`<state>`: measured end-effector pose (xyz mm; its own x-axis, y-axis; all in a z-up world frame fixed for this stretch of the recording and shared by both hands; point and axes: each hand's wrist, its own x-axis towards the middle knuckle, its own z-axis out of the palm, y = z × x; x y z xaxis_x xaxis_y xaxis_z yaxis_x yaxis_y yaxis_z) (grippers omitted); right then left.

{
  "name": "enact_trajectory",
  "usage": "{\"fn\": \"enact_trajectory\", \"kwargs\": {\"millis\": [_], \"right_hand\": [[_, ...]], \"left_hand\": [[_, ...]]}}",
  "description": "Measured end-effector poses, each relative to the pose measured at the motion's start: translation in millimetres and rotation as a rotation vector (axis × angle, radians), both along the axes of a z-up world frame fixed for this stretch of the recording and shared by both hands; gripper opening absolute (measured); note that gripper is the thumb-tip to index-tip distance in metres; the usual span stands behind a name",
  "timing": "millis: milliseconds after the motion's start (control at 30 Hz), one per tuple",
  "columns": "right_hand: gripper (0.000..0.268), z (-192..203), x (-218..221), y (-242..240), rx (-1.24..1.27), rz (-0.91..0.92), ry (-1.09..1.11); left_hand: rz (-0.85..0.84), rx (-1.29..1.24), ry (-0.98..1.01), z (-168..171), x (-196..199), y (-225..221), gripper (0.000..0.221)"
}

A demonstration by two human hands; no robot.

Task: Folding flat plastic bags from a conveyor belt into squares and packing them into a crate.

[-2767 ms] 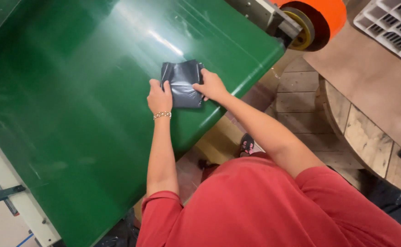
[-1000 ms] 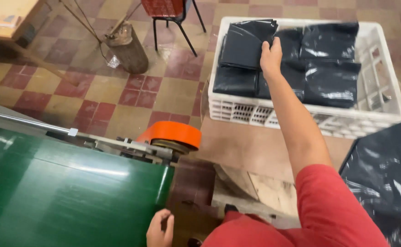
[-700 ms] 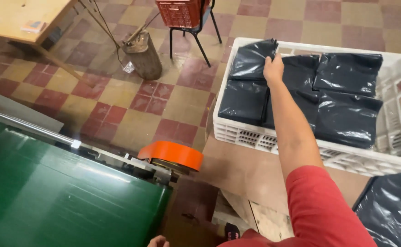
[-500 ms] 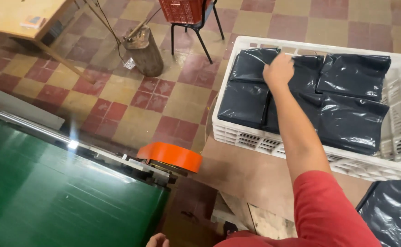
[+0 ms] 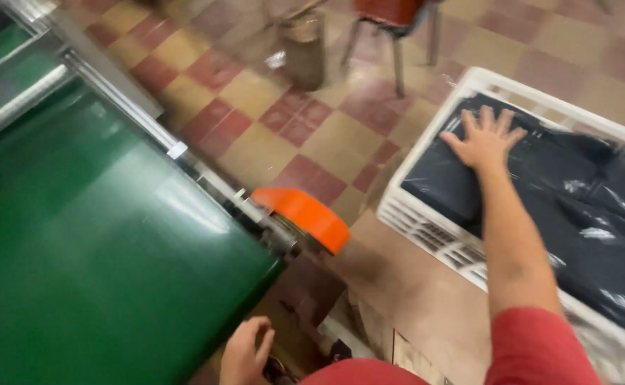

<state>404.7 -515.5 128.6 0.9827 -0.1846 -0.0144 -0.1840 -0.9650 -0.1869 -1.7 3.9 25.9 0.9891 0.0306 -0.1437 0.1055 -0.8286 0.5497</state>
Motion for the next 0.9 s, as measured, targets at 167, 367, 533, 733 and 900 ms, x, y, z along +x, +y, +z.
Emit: {"fn": "enact_trajectory", "kwargs": {"millis": [167, 367, 533, 733, 900], "right_hand": [[0.091, 12.9, -5.2, 9.3, 0.033, -0.033, 0.155], [0.067, 26.0, 2.2, 28.5, 0.265, 0.061, -0.254], [0.037, 53.0, -59.8, 121.9, 0.134, 0.508, -0.74], [0.047, 99.1, -254.7, 355.9, 0.09, 0.928, -0.629], [0.063, -15.5, -357.6, 488.3, 0.491, 1.22, -0.578]], "left_hand": [[0.172, -0.02, -0.001, 60.2, -41.4, 9.1, 0.023], [0.271, 0.006, 0.063, 56.9, -90.0, 35.6, 0.024], [0.146, 0.146, -0.002, 33.9, -104.6, 59.8, 0.035], [0.107, 0.281, -0.188, 45.2, -115.5, 105.2, 0.047], [0.175, 0.594, -0.256, 25.8, -153.2, 169.5, 0.076]]}}
